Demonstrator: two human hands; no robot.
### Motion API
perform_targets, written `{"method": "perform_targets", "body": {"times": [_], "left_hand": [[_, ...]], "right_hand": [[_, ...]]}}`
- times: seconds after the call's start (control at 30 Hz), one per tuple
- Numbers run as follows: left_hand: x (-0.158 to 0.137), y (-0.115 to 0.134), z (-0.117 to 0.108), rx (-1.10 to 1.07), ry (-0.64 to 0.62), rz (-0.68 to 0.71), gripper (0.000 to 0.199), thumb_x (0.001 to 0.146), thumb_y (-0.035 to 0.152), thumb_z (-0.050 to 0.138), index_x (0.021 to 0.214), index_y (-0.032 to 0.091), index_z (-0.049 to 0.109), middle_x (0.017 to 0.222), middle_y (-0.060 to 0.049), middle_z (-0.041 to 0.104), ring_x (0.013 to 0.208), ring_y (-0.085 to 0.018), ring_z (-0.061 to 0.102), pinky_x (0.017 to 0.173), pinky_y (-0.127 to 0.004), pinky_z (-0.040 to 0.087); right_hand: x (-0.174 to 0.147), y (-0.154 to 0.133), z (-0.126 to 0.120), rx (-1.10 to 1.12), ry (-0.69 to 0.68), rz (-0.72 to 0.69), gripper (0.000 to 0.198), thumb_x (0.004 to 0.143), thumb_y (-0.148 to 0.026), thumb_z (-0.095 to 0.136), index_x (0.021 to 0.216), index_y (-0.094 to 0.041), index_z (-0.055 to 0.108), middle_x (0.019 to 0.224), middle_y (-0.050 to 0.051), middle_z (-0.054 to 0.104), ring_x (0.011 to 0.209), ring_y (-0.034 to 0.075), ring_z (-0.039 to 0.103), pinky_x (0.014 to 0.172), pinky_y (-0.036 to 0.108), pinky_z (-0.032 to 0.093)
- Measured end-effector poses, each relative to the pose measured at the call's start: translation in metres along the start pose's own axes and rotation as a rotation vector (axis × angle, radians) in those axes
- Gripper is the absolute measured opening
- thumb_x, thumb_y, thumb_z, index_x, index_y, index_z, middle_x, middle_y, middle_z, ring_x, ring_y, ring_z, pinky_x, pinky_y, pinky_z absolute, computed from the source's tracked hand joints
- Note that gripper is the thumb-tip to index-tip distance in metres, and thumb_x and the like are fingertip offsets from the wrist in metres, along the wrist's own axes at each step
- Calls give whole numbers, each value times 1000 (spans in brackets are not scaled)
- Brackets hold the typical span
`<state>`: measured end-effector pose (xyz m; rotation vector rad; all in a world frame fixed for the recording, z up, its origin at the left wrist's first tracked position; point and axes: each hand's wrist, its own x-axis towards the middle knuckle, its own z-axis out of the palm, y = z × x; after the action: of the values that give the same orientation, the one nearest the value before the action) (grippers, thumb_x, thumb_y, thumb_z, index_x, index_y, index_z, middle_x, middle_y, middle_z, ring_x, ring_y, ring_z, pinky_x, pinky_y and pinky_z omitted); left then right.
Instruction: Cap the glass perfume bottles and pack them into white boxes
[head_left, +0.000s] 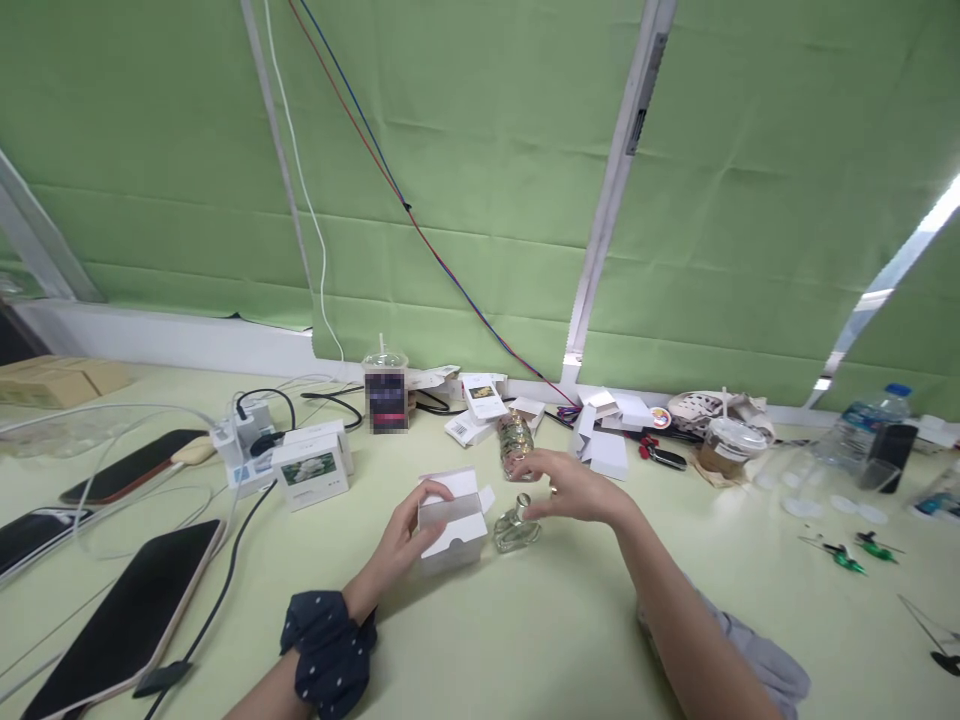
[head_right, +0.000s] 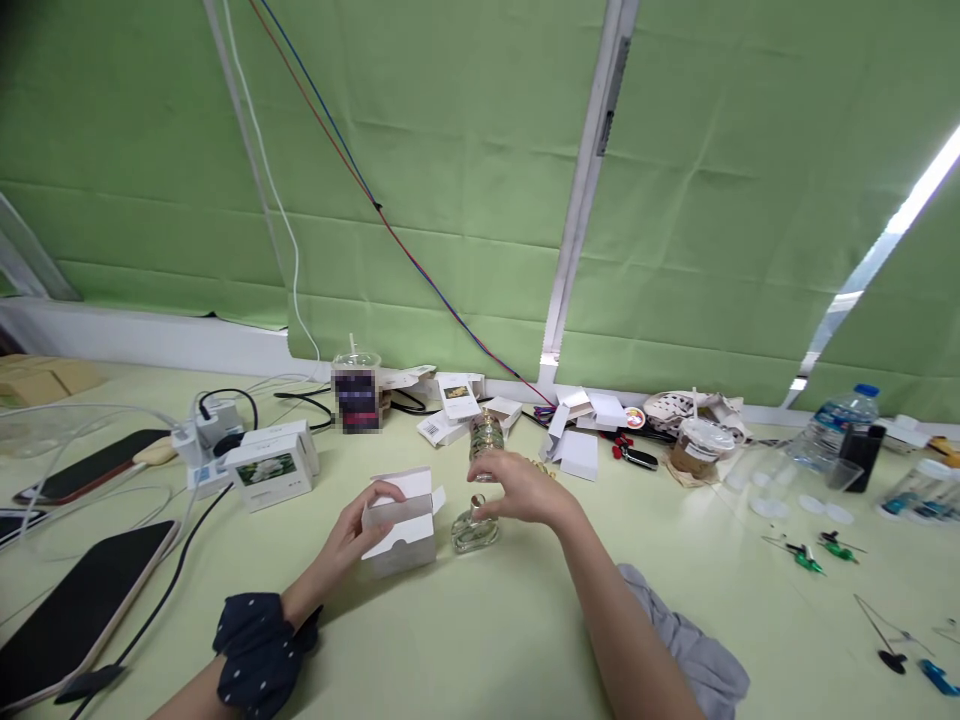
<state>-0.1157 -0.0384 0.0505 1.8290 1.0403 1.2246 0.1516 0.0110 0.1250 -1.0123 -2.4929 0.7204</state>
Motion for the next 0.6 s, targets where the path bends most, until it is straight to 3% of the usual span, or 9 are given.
{"method": "perform_targets", "body": {"times": [0.1, 0.17, 0.4, 0.6], "left_hand": [[2, 2, -3, -33, -90, -34, 31, 83, 48, 52, 100, 22, 50, 98, -4, 49, 76, -18, 52, 64, -25, 38], [3, 3, -5, -63, -127, -61, 32, 84, 48, 52, 102, 23, 48, 100, -4, 49, 78, -19, 53, 64, -26, 40], [5, 3, -6, -76, -83, -107, 33, 83, 49, 53, 102, 22, 50, 98, -4, 49, 77, -19, 53, 65, -26, 42], [4, -4, -3, -33, 0, -48, 31, 83, 48, 54, 99, 21, 52, 97, -4, 53, 73, -18, 53, 62, -26, 40]], "right_hand": [[3, 15, 8, -55, -198, 68, 56, 61, -30, 81, 112, -25, 58, 108, 5, 61, 96, 23, 58, 72, 29, 46], [7, 21, 16, -68, -262, 76, 61, 61, -29, 80, 117, -26, 54, 102, 4, 61, 90, 22, 58, 70, 29, 45], [14, 32, 27, -35, -298, 59, 60, 61, -27, 79, 115, -27, 52, 101, 2, 58, 86, 19, 57, 64, 24, 42], [15, 36, 26, 12, -301, 37, 54, 63, -21, 76, 112, -27, 53, 101, 1, 58, 85, 17, 56, 63, 22, 43]]}}
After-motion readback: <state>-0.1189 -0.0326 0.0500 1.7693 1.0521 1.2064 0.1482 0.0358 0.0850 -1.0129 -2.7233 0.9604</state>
